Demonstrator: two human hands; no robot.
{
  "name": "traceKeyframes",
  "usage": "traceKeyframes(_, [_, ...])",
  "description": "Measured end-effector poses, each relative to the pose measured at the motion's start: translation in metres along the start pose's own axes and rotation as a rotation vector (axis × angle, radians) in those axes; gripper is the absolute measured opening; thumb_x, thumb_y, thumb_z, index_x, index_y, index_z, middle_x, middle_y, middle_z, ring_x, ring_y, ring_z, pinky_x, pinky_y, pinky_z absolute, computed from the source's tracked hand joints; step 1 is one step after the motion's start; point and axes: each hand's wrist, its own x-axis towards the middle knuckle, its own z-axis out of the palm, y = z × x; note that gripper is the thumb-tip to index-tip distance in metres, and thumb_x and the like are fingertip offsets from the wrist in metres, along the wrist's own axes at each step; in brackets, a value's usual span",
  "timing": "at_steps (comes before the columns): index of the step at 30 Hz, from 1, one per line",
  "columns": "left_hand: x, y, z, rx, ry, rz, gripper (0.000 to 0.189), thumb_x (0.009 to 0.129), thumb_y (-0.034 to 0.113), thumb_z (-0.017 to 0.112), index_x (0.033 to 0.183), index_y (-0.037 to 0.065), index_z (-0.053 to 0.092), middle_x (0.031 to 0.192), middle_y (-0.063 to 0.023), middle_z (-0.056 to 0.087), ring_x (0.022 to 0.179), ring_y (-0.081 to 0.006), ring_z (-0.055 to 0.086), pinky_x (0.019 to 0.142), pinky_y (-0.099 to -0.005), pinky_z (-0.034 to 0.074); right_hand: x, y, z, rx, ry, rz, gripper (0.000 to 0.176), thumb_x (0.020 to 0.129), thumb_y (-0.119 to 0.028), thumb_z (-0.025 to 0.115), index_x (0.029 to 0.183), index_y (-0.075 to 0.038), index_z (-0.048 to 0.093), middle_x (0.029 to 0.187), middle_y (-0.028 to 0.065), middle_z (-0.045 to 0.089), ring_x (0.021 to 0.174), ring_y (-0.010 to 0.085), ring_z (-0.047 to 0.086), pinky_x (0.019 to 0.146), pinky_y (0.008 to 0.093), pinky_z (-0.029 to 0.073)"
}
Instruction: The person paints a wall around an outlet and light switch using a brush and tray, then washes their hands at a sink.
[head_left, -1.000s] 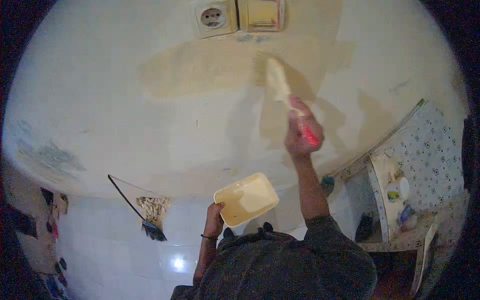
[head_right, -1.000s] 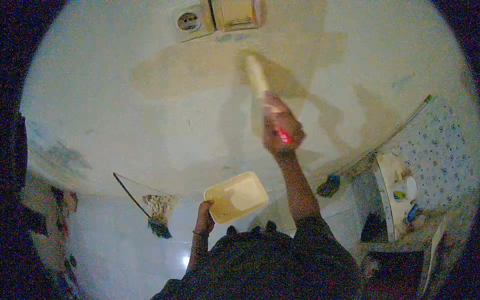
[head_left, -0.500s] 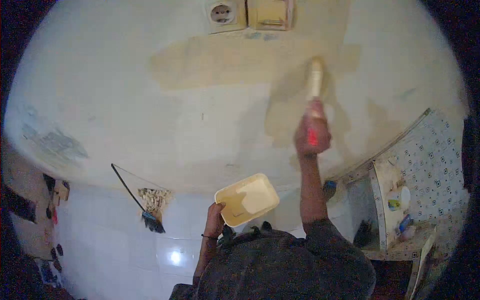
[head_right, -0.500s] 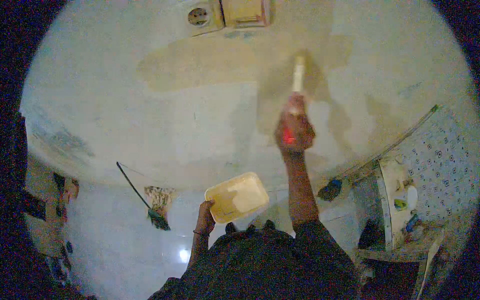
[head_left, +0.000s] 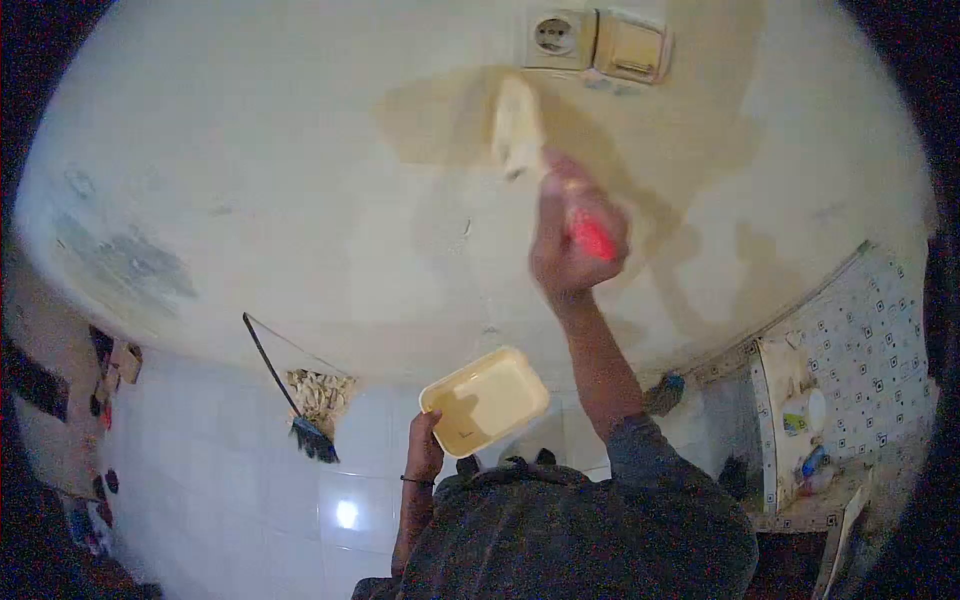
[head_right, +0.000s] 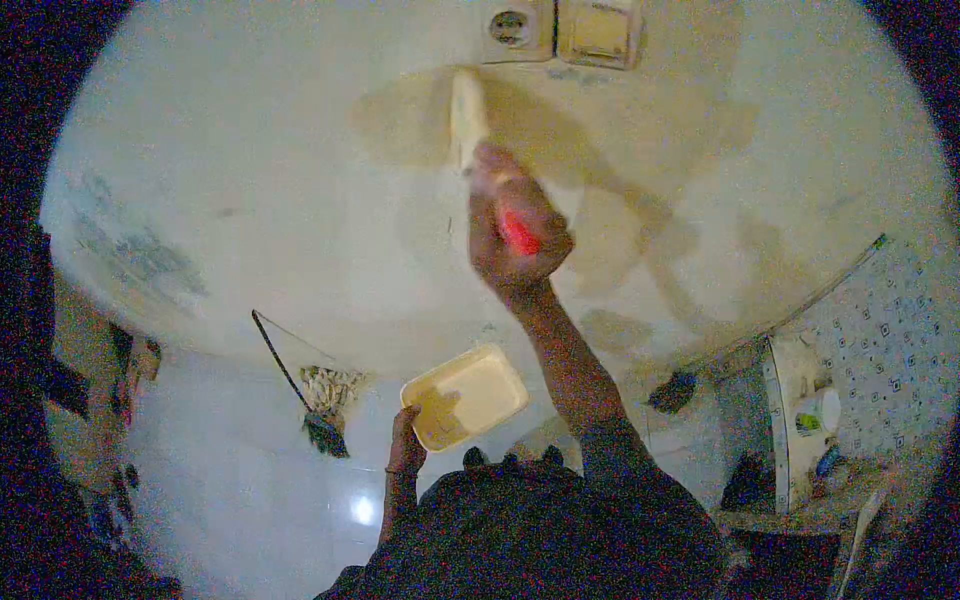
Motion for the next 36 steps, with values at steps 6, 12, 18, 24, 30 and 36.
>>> traceKeyframes(6, [0.000,0.017,-0.033,0.018,-0.047,0.011,0.042,0.079,0.026,0.050,0.108,-0.005,0.047,0.103,-0.0116,0.055,0.094,-0.0195,0.054,0.084,-0.0321,0.042,0.067,0.001,0.039,0.063,0.174,-0.226,0.021,0.075,0.003,0.060,0.092,-0.001,0.049,0.089,0.0205,0.060,0.081,0.0266,0.061,0.069,0.0306,0.050])
traceKeyframes(12, [0.011,0.035,-0.029,0.039,-0.022,-0.042,0.041,0.080,0.025,0.050,0.107,-0.005,0.048,0.101,-0.0114,0.056,0.093,-0.0190,0.054,0.082,-0.0316,0.043,0.094,0.008,0.070,0.076,0.489,0.013,0.013,0.076,-0.004,0.060,0.083,-0.004,0.048,0.084,0.0126,0.057,0.075,0.0196,0.060,0.068,0.0297,0.051])
traceKeyframes(18, [0.033,0.015,-0.027,0.003,-0.012,-0.053,0.038,0.079,0.025,0.051,0.104,-0.004,0.050,0.098,-0.0105,0.056,0.091,-0.0184,0.054,0.081,-0.0314,0.043,0.054,0.038,0.090,0.022,0.327,-0.147,0.021,0.075,-0.001,0.061,0.088,-0.003,0.045,0.085,0.0172,0.060,0.077,0.0225,0.061,0.070,0.0291,0.048])
traceKeyframes(24, [0.054,0.012,-0.018,0.057,0.011,-0.059,0.037,0.078,0.024,0.052,0.103,-0.004,0.051,0.097,-0.0107,0.056,0.089,-0.0189,0.054,0.080,-0.0317,0.043,0.021,0.054,0.061,-0.133,0.157,-0.196,0.020,0.080,0.002,0.053,0.090,-0.005,0.038,0.080,0.0214,0.060,0.078,0.0263,0.062,0.071,0.0344,0.050])
traceKeyframes(30, [0.078,-0.006,-0.047,0.470,0.009,0.060,0.047,0.077,0.031,0.051,0.113,0.000,0.045,0.109,-0.0112,0.053,0.101,-0.0253,0.051,0.088,-0.0388,0.040,-0.012,0.069,0.042,-0.013,0.154,-0.094,0.017,0.079,0.004,0.053,0.088,-0.005,0.041,0.089,0.0208,0.057,0.081,0.0312,0.060,0.074,0.0386,0.051])
traceKeyframes(36, [0.063,0.013,-0.002,0.052,0.022,-0.044,0.041,0.078,0.023,0.053,0.106,-0.006,0.049,0.102,-0.0122,0.055,0.095,-0.0204,0.053,0.083,-0.0333,0.042,-0.039,0.065,0.006,-0.062,0.001,-0.021,0.020,0.078,0.005,0.053,0.089,-0.005,0.040,0.089,0.0207,0.057,0.082,0.0313,0.060,0.074,0.0399,0.051])
